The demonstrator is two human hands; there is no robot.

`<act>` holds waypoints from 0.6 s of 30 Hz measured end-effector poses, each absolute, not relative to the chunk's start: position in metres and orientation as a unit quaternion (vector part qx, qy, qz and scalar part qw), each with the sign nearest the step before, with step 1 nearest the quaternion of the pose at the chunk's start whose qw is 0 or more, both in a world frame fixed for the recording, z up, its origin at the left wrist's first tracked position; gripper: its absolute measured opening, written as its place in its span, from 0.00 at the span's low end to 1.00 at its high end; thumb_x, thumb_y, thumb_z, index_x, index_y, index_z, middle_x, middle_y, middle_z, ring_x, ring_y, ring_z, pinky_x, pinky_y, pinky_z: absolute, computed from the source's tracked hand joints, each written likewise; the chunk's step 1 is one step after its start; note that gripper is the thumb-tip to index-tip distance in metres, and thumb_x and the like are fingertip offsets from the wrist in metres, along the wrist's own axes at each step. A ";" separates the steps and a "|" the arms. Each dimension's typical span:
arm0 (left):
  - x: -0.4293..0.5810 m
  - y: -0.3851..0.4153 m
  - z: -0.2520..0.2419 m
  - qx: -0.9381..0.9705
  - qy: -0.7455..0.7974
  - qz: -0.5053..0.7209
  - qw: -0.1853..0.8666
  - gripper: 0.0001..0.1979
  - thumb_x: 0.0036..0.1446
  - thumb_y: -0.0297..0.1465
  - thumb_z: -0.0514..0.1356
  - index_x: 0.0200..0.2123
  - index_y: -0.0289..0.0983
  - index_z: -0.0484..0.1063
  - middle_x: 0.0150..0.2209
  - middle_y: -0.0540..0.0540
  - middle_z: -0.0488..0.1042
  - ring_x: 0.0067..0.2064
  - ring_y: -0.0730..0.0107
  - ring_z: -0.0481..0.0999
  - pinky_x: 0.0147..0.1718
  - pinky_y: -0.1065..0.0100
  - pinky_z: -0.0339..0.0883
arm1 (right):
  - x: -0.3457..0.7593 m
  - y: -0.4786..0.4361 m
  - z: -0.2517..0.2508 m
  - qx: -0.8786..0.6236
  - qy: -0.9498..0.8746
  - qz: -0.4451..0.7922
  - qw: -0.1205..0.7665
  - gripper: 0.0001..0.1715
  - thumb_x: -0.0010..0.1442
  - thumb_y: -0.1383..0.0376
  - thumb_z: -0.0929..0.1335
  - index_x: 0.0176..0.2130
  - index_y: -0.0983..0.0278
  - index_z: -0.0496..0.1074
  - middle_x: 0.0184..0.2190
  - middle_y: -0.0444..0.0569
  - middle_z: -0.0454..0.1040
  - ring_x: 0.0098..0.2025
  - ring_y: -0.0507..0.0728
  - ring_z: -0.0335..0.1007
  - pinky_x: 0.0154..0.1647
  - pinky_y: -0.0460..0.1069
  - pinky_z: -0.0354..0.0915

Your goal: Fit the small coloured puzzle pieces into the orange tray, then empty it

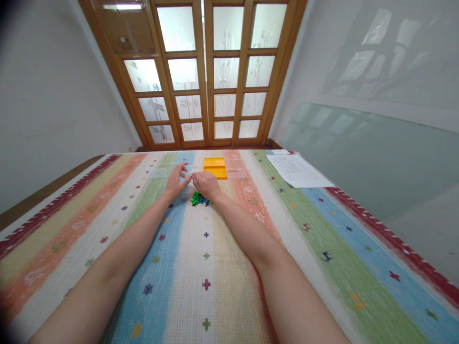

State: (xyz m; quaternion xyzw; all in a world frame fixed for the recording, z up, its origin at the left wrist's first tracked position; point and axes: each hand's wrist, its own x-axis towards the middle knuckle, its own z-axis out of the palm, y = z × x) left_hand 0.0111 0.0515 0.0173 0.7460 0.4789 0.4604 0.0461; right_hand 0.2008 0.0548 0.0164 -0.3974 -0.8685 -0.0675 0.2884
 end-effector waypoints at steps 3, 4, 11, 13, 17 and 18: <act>0.013 0.048 0.017 0.757 0.465 0.457 0.050 0.32 0.61 0.35 0.63 0.67 0.39 0.62 0.53 0.41 0.72 0.46 0.61 0.75 0.54 0.58 0.71 | 0.200 0.058 0.017 -0.457 -0.836 -0.045 0.299 0.22 0.79 0.61 0.56 0.50 0.65 0.75 0.43 0.56 0.80 0.46 0.61 0.73 0.47 0.51 0.60; 0.015 0.047 0.017 0.765 0.457 0.451 0.055 0.33 0.60 0.35 0.64 0.68 0.39 0.61 0.54 0.41 0.72 0.46 0.61 0.75 0.54 0.58 0.71 | 0.202 0.060 0.018 -0.489 -0.816 -0.035 0.305 0.22 0.79 0.61 0.55 0.50 0.65 0.74 0.43 0.57 0.80 0.45 0.61 0.73 0.46 0.51 0.60; 0.019 0.043 0.016 0.789 0.417 0.444 0.078 0.34 0.57 0.29 0.60 0.67 0.41 0.62 0.68 0.38 0.62 0.62 0.54 0.71 0.62 0.54 0.68 | 0.221 0.074 0.019 -0.550 -0.746 -0.025 0.374 0.24 0.80 0.58 0.53 0.50 0.63 0.73 0.43 0.55 0.80 0.45 0.60 0.74 0.44 0.49 0.59; 0.015 0.045 0.014 0.790 0.412 0.445 0.089 0.32 0.55 0.27 0.57 0.65 0.41 0.65 0.67 0.39 0.64 0.64 0.55 0.70 0.62 0.54 0.68 | 0.224 0.076 0.017 -0.553 -0.736 -0.013 0.391 0.25 0.80 0.59 0.52 0.49 0.63 0.72 0.42 0.54 0.80 0.44 0.59 0.74 0.43 0.48 0.60; 0.010 0.051 0.006 0.778 0.443 0.423 0.142 0.36 0.51 0.24 0.55 0.66 0.41 0.66 0.61 0.40 0.72 0.53 0.59 0.78 0.56 0.55 0.73 | 0.226 0.077 0.015 -0.528 -0.747 0.019 0.402 0.24 0.80 0.59 0.52 0.48 0.62 0.73 0.42 0.53 0.80 0.44 0.59 0.75 0.44 0.48 0.61; 0.010 0.053 0.004 0.774 0.447 0.423 0.151 0.37 0.50 0.24 0.54 0.66 0.41 0.67 0.60 0.41 0.72 0.52 0.60 0.79 0.55 0.55 0.74 | 0.225 0.077 0.014 -0.521 -0.751 0.028 0.406 0.24 0.80 0.59 0.53 0.48 0.62 0.73 0.42 0.53 0.80 0.44 0.59 0.75 0.45 0.48 0.61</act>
